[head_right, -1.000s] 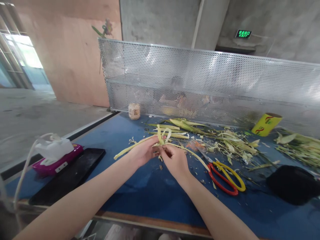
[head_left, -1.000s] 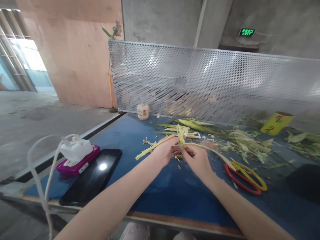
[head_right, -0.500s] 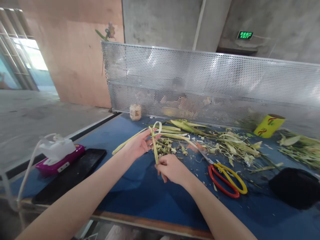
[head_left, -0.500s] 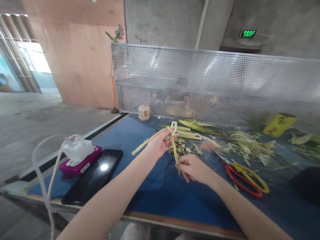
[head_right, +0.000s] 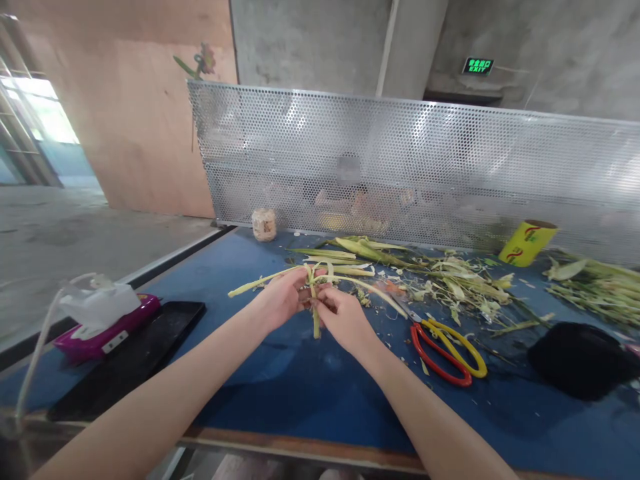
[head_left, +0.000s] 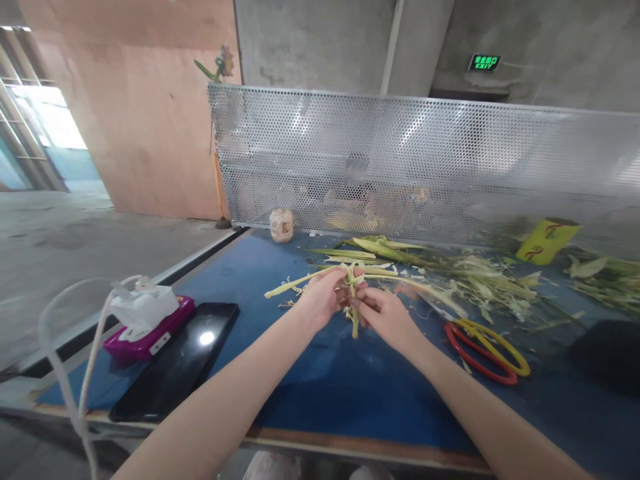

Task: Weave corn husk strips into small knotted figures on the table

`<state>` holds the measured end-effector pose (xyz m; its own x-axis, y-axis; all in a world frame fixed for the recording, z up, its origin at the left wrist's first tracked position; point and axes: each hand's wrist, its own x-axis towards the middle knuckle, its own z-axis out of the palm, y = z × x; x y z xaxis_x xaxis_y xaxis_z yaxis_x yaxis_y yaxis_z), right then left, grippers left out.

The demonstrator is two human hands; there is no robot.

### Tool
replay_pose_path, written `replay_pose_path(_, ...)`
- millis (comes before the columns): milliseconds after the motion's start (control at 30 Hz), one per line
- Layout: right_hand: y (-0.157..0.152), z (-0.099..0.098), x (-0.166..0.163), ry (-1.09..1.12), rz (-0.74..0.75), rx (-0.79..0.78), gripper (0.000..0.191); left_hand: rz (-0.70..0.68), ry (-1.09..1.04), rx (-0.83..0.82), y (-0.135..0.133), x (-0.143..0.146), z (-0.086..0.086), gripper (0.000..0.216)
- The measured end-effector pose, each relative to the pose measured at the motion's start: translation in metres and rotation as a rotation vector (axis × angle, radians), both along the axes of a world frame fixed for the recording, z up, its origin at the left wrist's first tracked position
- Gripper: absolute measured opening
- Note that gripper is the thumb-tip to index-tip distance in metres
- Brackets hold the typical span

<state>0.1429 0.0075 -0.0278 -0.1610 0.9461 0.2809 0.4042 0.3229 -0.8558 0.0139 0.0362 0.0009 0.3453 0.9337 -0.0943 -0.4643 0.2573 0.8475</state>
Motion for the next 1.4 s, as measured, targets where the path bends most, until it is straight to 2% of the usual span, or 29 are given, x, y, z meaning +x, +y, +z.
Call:
replay_pose_path(100, -0.001, 0.003, -0.001, 0.057, 0.006, -0.05, 0.022, -0.033, -0.016, 0.028, -0.001, 0.001, 0.002, 0.011)
replay_pose_path(233, -0.003, 0.006, 0.0, 0.139, 0.041, -0.085, 0.026, -0.024, -0.021, 0.096, -0.003, 0.003, -0.004, 0.035)
replay_pose_path(300, -0.004, 0.007, 0.001, 0.181, 0.062, -0.109, 0.025, 0.003, -0.007, 0.103, -0.003, 0.004, -0.008, 0.041)
replay_pose_path(533, -0.007, 0.007, 0.002, 0.225, 0.098, -0.178, 0.025, 0.049, 0.02, 0.133, -0.002, 0.002, -0.007, 0.04)
replay_pose_path(800, -0.012, 0.014, 0.005, 0.101, 0.159, -0.26, 0.025, 0.103, 0.022, 0.13, 0.003, -0.003, -0.001, 0.04)
replay_pose_path(1100, -0.016, 0.012, 0.005, -0.201, 0.165, -0.095, 0.025, 0.156, 0.004, 0.123, 0.004, -0.003, -0.003, 0.046)
replay_pose_path(1267, -0.019, 0.015, 0.007, -0.283, 0.264, -0.144, 0.026, 0.162, -0.001, 0.16, 0.004, -0.004, -0.003, 0.044)
replay_pose_path(1333, -0.017, 0.013, 0.009, -0.324, 0.239, -0.067, 0.027, 0.138, -0.002, 0.175, 0.004, -0.005, 0.0, 0.044)
replay_pose_path(1400, -0.012, 0.011, 0.01, -0.277, 0.15, 0.041, 0.022, 0.094, 0.001, 0.201, 0.003, -0.006, 0.003, 0.043)
